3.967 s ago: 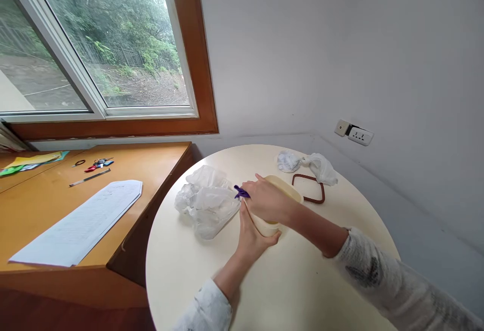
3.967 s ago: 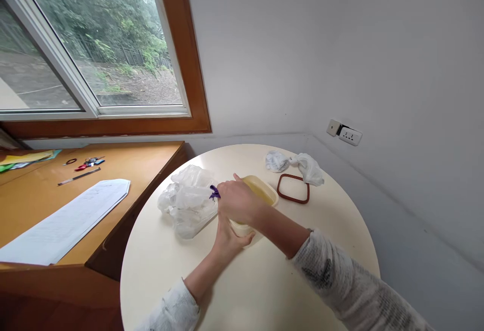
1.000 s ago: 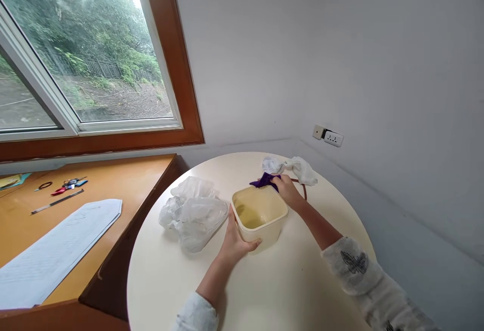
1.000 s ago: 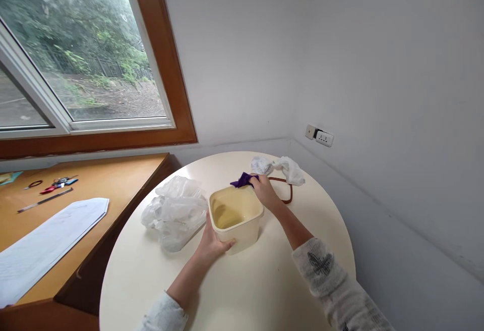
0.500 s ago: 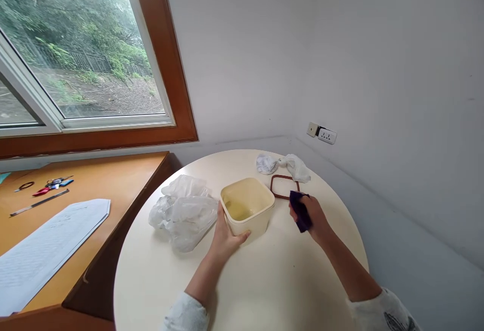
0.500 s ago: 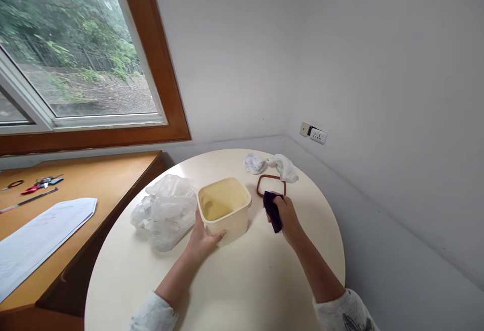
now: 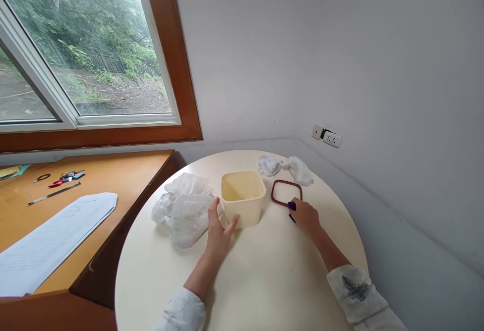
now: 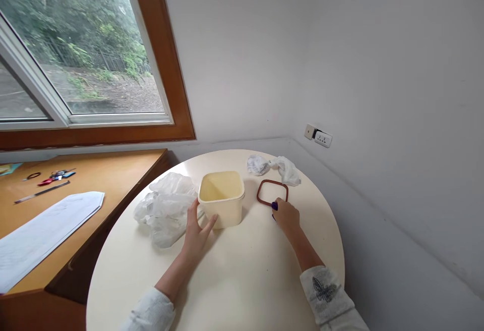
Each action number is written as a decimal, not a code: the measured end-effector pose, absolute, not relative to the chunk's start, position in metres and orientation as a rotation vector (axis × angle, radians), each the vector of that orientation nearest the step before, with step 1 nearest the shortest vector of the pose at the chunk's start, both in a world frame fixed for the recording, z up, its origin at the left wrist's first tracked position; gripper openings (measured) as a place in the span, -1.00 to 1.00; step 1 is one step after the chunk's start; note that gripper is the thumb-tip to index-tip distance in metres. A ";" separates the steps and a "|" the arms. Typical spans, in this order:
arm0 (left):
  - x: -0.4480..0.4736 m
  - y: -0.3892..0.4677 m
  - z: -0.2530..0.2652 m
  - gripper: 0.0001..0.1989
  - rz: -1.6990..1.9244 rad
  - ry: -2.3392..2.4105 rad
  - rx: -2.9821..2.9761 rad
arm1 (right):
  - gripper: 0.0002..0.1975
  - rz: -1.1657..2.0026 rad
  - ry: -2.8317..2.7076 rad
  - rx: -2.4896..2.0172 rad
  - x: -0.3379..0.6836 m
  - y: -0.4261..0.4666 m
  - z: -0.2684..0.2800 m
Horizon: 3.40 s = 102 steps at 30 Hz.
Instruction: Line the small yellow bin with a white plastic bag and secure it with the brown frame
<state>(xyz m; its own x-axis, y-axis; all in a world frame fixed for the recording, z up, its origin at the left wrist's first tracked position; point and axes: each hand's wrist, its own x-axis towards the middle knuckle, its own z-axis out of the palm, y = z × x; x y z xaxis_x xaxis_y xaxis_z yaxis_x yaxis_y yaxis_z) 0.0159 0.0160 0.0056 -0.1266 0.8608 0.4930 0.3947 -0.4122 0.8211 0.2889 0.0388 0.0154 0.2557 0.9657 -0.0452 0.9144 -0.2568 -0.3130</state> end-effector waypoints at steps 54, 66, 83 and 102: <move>0.053 -0.012 0.001 -0.92 0.919 1.061 1.020 | -0.49 0.911 -0.716 -1.384 0.264 -0.037 0.045; 0.048 -0.012 0.008 -0.79 0.960 1.082 0.855 | -0.60 0.548 -2.137 -1.373 0.205 -0.030 0.024; 0.050 -0.013 0.003 -0.63 1.092 1.251 1.012 | -0.75 0.273 -2.349 -1.208 0.197 -0.015 0.023; 0.028 -0.007 0.025 -0.61 0.631 0.914 0.832 | -0.70 0.441 -2.202 -1.341 0.207 -0.019 0.023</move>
